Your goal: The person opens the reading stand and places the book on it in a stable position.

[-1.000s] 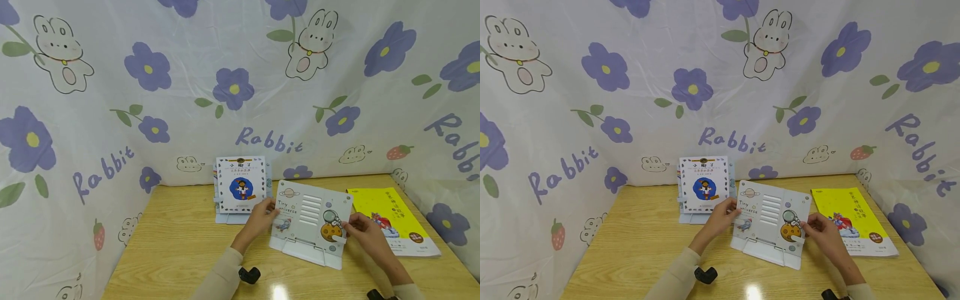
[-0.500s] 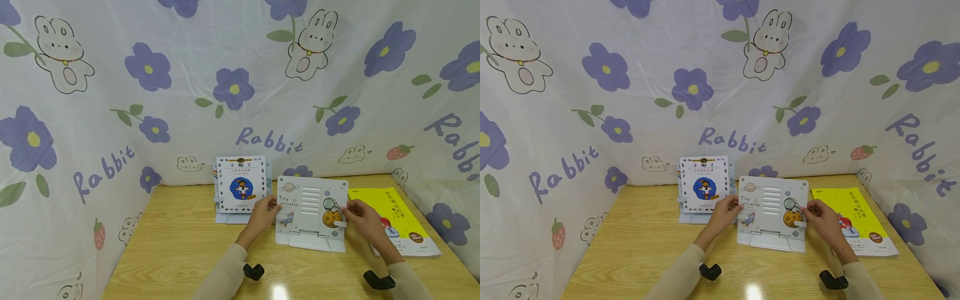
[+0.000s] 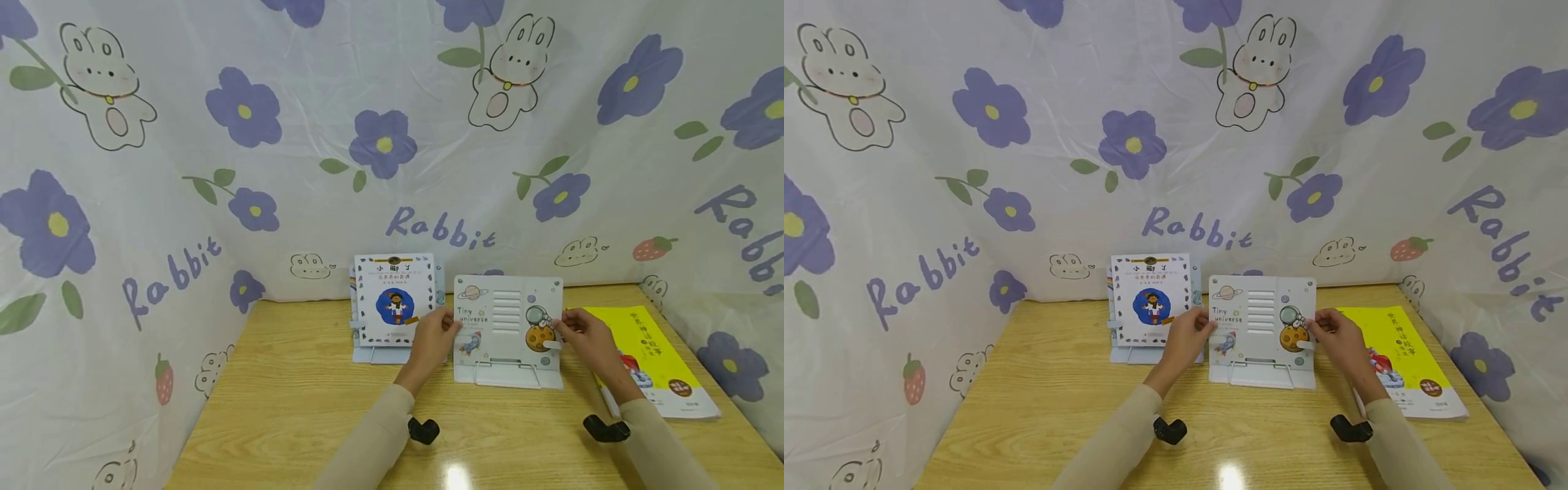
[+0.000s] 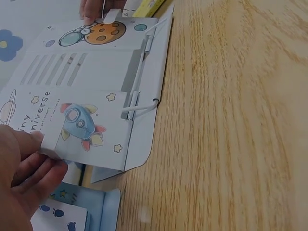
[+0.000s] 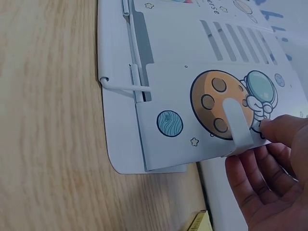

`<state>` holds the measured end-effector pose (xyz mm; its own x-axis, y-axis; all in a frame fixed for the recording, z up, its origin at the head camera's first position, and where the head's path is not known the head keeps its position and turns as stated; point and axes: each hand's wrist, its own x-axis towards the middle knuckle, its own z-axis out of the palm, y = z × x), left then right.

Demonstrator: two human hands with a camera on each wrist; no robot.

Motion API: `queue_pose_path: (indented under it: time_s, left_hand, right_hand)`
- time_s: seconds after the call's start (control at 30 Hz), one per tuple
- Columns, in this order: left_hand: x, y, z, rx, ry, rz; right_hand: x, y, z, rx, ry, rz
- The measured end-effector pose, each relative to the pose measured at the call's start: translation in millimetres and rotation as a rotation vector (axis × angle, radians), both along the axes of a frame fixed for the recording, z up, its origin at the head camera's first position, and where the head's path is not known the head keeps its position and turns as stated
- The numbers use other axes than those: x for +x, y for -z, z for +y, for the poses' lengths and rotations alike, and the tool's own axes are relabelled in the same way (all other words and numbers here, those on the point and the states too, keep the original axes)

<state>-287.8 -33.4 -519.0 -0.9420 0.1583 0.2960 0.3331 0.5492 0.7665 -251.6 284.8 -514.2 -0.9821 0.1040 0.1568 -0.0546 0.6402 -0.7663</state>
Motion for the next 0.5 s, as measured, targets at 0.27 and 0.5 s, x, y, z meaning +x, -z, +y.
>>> queue_pose_path:
  time_s: [0.27, 0.5]
  left_hand:
    - [0.4, -3.6, 4.6, -0.002, -0.063, 0.029]
    - [2.2, -5.9, 10.1, -0.012, -0.078, 0.072]
  right_hand:
    - [-13.5, -1.1, 0.9, 0.006, 0.018, 0.026]
    - [-23.8, -2.0, 2.8, 0.005, 0.032, -0.011]
